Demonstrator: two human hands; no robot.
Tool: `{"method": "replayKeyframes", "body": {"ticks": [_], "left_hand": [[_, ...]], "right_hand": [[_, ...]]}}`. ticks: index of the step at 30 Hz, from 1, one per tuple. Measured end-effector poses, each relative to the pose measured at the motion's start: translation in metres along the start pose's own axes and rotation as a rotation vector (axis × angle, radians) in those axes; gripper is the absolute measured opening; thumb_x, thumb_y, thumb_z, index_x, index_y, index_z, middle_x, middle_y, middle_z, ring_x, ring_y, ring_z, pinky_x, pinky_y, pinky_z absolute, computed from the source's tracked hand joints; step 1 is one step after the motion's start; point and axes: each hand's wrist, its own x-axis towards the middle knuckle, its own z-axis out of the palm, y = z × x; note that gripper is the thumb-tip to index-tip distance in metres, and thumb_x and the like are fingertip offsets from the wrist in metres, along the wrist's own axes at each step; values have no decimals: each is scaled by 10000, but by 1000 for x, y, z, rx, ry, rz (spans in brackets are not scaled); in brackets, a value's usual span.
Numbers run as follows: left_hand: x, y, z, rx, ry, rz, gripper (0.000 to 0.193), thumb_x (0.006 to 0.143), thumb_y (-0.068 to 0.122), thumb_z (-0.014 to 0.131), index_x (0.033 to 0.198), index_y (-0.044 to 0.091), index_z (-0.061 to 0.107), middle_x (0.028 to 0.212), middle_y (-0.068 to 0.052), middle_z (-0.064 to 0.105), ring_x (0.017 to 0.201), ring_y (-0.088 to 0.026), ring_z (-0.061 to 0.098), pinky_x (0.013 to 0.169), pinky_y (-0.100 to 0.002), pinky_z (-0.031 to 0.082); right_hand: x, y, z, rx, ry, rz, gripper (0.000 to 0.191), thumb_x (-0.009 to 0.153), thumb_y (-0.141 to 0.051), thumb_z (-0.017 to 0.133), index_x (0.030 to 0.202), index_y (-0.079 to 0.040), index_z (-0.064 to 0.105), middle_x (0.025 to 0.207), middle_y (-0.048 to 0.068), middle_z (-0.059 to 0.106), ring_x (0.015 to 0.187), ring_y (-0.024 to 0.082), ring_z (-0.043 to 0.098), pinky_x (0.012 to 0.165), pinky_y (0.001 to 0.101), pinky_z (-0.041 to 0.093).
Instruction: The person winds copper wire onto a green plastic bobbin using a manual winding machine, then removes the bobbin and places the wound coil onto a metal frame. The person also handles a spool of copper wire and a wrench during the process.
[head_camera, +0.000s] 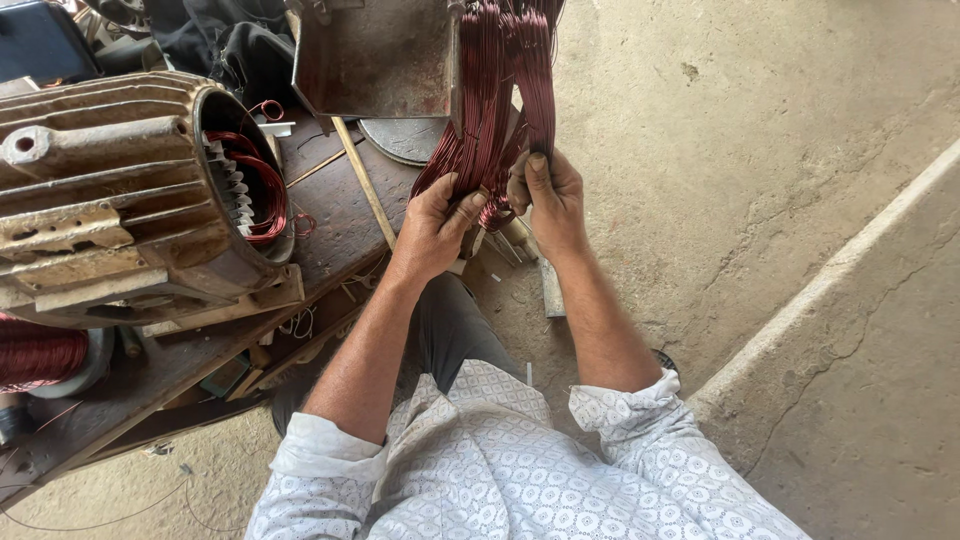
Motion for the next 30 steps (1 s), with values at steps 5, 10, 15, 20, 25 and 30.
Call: {"method": "replayKeyframes", "body": {"ticks": [5, 10, 15, 20, 25, 30], "left_hand": [[-5, 8, -4, 86, 8, 29, 294, 984, 287, 729, 1176, 67, 691, 995, -49, 765, 924, -124, 723, 783, -296, 590], [-14, 26, -10, 168, 379, 330, 466, 972, 260, 818, 1304, 60, 558, 1224, -113, 643, 1144, -207, 651, 944, -379, 600], [-13, 53, -20, -480, 543, 343, 569, 963, 223, 812, 1349, 98, 413, 1238, -89, 584, 1137, -181, 637, 944, -382, 600], [-9, 67, -21, -487, 480, 267, 500, 993, 257, 785, 1341, 40, 498, 1265, -123, 604, 1177, -221, 634, 1021, -378, 590], [4, 71, -5, -5, 289, 200, 757, 834, 356, 883, 1376, -32, 521, 1302, -183, 636, 1234, -239, 632, 1056, -392, 534], [32, 85, 7, 124, 177, -22, 500, 796, 390, 886, 1067, 7, 715, 899, -107, 770, 771, -166, 754, 687, -327, 625]], "right_hand": [[-3, 1, 12, -128, 48, -9, 368, 1090, -483, 540, 992, -144, 645, 712, -43, 578, 597, 49, 517, 498, 220, 422], [-5, 3, 18, -218, 86, 17, 371, 1096, -478, 505, 983, -145, 622, 736, -53, 592, 612, 38, 535, 497, 213, 436], [-4, 10, 27, -244, 16, -140, 330, 1129, -427, 468, 1027, -139, 594, 793, -49, 520, 622, 44, 529, 486, 217, 442], [-7, 13, 40, -335, 29, -129, 303, 1134, -394, 419, 1054, -142, 566, 740, -70, 510, 603, 28, 507, 472, 209, 451], [-11, 10, 46, -224, 34, -88, 304, 1154, -353, 466, 1051, -84, 561, 776, -43, 533, 658, 52, 498, 569, 232, 429], [-7, 9, 40, -157, -27, -68, 331, 1142, -368, 490, 1069, -55, 571, 814, -23, 559, 684, 61, 501, 592, 223, 424]]}}
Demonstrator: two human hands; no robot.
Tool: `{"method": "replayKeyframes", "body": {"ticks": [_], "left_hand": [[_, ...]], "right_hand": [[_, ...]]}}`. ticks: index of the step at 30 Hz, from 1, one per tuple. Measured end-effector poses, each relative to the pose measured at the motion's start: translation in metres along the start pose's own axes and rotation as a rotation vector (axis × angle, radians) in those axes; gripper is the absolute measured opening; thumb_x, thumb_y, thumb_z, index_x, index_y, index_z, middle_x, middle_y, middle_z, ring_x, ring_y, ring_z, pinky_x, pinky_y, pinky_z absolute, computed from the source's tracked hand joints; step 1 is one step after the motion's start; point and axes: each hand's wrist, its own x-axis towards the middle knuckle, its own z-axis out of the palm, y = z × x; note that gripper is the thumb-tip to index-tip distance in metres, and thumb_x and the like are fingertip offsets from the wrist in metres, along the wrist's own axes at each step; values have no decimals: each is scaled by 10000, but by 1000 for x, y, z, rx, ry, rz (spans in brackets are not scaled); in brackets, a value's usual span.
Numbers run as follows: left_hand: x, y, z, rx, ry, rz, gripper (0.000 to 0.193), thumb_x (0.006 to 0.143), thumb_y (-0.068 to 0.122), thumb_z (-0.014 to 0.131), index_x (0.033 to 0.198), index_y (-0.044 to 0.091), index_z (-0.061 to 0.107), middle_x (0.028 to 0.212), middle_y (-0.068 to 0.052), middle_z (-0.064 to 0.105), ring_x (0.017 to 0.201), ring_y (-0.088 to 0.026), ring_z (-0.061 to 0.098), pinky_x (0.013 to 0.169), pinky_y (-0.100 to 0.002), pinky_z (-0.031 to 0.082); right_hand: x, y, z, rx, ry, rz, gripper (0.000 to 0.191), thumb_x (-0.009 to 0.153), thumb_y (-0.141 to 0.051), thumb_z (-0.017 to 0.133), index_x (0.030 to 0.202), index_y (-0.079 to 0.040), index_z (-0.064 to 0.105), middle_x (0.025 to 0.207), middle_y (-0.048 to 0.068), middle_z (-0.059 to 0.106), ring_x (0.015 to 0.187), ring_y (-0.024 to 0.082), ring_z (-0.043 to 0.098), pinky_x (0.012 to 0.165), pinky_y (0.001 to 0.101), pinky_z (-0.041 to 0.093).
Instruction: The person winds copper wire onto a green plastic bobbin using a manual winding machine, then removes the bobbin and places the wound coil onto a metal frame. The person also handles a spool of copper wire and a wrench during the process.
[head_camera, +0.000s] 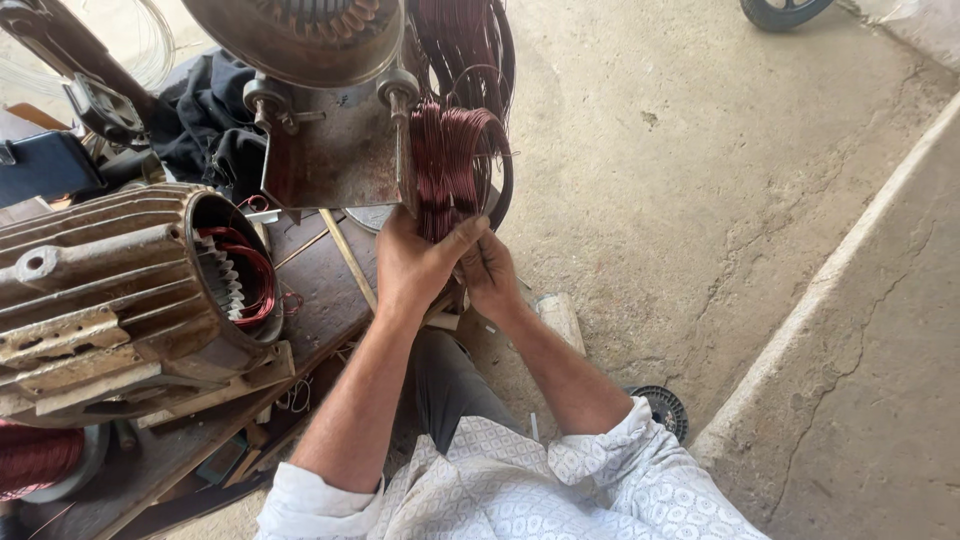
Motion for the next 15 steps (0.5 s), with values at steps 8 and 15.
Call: {"method": "replayKeyframes", "body": {"ticks": [8, 15], "left_hand": [[18, 6, 2, -289, -68, -93, 297, 806, 233, 874, 956, 16, 739, 801, -95, 749, 643, -163, 688, 541, -317, 560], [18, -1, 5, -338, -81, -12, 404, 803, 305, 867, 1068, 36, 723, 970, -96, 781, 855, -154, 757, 757, -316, 648]], "right_hand": [[17, -29, -43, -560, -350, 12, 321, 1062, -354, 613, 1124, -49, 691, 999, 89, 718, 920, 176, 679, 825, 367, 559], [94, -78, -123, -608, 343, 283, 340, 899, -375, 768, 1035, -64, 740, 970, 119, 770, 894, 201, 736, 820, 395, 631]]}}
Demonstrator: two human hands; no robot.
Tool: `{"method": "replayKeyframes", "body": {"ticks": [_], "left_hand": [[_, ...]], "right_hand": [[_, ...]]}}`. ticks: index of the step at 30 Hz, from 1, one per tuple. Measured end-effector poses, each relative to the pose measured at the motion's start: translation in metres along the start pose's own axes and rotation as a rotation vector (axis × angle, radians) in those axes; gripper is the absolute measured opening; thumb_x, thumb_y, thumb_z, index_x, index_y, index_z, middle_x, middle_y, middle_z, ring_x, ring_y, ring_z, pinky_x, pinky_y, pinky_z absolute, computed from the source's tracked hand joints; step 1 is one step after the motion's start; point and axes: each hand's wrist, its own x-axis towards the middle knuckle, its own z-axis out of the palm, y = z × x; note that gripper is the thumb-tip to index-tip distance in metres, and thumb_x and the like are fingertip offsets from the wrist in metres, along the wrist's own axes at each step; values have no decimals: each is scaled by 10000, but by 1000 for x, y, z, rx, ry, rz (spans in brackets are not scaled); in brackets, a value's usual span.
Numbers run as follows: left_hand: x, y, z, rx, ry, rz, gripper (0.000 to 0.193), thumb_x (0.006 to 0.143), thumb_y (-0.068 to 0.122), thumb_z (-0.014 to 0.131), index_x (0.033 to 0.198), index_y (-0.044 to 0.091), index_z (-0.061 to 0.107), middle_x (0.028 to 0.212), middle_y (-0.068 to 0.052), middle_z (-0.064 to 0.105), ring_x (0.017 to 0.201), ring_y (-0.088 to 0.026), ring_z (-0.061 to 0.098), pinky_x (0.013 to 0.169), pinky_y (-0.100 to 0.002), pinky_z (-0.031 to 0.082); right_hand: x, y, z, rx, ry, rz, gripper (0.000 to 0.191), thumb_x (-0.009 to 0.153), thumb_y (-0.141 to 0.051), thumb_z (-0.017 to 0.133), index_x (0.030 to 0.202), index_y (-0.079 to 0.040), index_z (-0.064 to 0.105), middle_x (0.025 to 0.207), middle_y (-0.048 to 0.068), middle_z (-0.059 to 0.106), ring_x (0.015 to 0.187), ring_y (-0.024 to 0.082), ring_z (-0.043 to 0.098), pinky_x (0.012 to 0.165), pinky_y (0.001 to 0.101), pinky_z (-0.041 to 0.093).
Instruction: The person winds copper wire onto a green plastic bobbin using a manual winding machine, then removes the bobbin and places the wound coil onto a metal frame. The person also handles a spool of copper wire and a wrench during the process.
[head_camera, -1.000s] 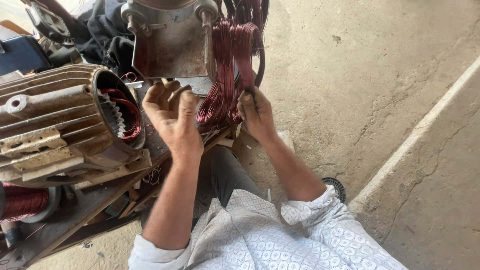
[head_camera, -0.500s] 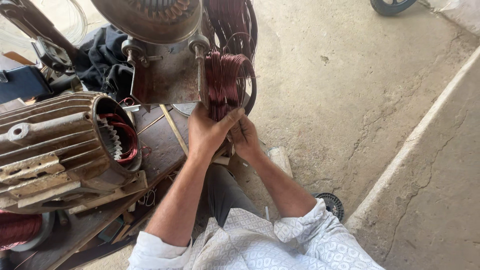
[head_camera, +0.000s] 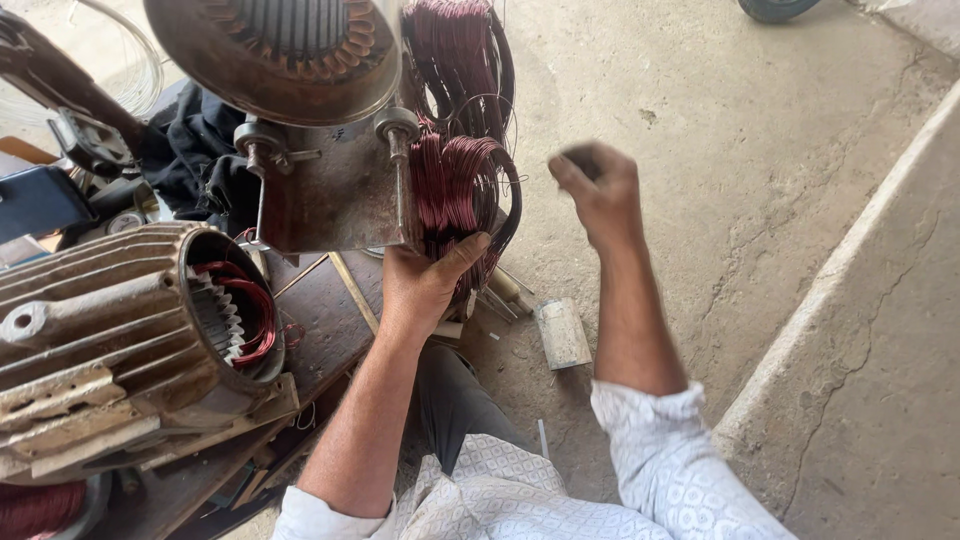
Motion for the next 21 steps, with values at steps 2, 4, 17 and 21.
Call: {"method": "replayKeyframes", "body": {"ticks": [2, 4, 17, 21], "left_hand": [[0, -2, 1, 13, -1, -9, 439, 798, 338, 870, 1075, 34, 715, 959, -99, 777, 848, -156, 758, 733, -317, 656], [-1, -3, 1, 58, 8, -52, 451, 794, 368, 862, 1065, 39, 715, 925, -93, 780, 828, -155, 769, 708, -317, 672], [3, -2, -3, 21, -32, -59, 425, 804, 333, 866, 1086, 59, 704, 970, -49, 756, 880, -138, 724, 747, -287, 617], [3, 2, -5, 62, -37, -62, 382, 833, 295, 860, 1085, 50, 711, 978, -54, 759, 888, -143, 725, 757, -292, 614]], "right_hand": [[29, -7, 14, -44, -98, -152, 396, 919, -412, 759, 1097, -58, 745, 1035, 117, 772, 955, 213, 730, 851, 391, 616], [52, -13, 37, -56, -165, -360, 462, 946, -369, 790, 1227, -20, 676, 1178, 150, 717, 1076, 265, 681, 885, 405, 581], [94, 33, 64, 442, -429, -265, 267, 1026, -278, 731, 1187, -65, 717, 1025, 46, 739, 949, 115, 687, 867, 287, 608], [91, 24, 68, 389, -435, -277, 346, 965, -362, 788, 1155, -83, 712, 977, 8, 716, 879, 89, 664, 785, 248, 592]]}}
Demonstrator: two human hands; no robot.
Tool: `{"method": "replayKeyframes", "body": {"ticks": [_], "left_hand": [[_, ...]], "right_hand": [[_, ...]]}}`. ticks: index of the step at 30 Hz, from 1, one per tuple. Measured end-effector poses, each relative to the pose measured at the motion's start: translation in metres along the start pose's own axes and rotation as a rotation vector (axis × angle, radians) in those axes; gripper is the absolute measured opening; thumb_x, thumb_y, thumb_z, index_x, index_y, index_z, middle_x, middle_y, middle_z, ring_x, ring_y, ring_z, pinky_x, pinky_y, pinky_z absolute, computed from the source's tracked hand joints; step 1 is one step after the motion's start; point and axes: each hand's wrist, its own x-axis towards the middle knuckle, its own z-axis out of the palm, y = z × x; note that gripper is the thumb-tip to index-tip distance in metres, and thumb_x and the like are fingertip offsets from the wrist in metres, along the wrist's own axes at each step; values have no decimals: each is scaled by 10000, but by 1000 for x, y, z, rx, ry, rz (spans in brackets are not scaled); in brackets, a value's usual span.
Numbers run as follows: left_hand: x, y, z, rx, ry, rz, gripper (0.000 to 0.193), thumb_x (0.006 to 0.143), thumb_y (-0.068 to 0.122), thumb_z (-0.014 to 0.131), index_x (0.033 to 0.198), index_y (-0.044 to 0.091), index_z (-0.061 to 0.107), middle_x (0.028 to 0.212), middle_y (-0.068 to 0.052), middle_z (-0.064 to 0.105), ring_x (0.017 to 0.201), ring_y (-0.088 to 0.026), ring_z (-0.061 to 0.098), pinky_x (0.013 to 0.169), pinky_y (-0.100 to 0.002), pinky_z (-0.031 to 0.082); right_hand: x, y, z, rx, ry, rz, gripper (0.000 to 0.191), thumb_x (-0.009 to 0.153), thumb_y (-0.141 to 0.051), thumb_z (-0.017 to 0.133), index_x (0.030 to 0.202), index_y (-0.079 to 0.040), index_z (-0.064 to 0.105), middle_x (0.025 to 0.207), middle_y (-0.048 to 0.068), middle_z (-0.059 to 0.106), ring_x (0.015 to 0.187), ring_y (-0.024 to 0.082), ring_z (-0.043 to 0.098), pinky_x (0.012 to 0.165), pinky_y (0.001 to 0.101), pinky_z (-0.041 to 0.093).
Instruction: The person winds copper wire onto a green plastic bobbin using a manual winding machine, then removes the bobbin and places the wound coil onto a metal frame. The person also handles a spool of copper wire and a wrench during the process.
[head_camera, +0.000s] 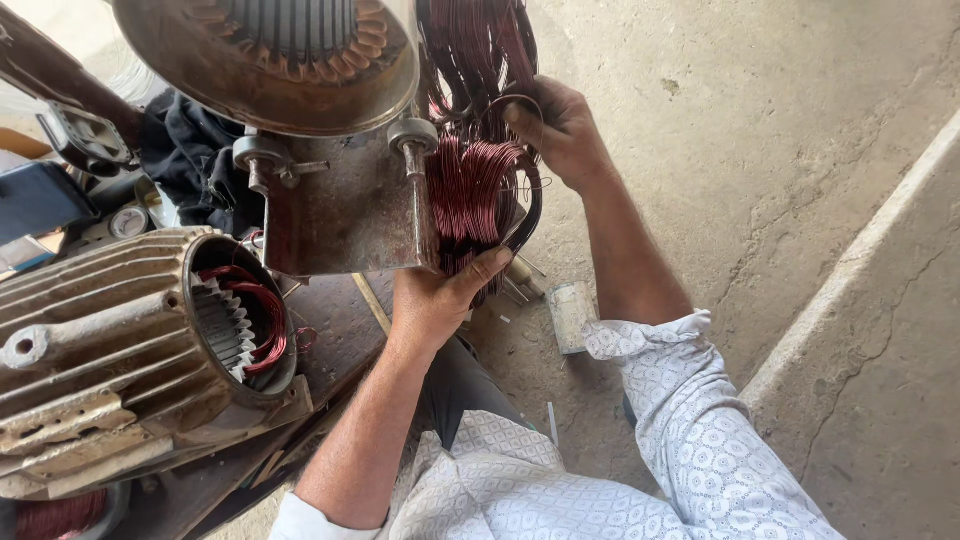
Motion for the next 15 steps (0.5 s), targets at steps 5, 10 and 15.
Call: {"method": "replayKeyframes", "body": {"ticks": [5, 10, 15], "left_hand": [[2, 3, 1, 5, -18, -14, 367, 836, 281, 857, 1082, 51, 711, 976, -60, 772, 892, -137, 740, 767, -279, 630], [1, -4, 1, -75, -15, 52, 422, 833, 303, 871, 1115, 47, 693, 1030, -74, 761, 925, -140, 730, 800, -279, 629], [1, -7, 1, -3, 1, 10, 484, 789, 369, 868, 1107, 53, 685, 977, -80, 761, 889, -146, 754, 744, -290, 663]], "right_hand": [[4, -17, 3, -54, -21, -50, 364, 909, -326, 870, 1115, -71, 712, 969, 4, 725, 884, 87, 692, 780, 256, 605], [3, -29, -6, -189, 30, 82, 292, 902, -262, 877, 1082, -73, 746, 889, -3, 712, 784, 81, 637, 694, 251, 538], [5, -28, 0, -134, 49, 76, 324, 846, -247, 871, 1102, -101, 737, 970, -9, 752, 876, 78, 711, 799, 269, 635]]}}
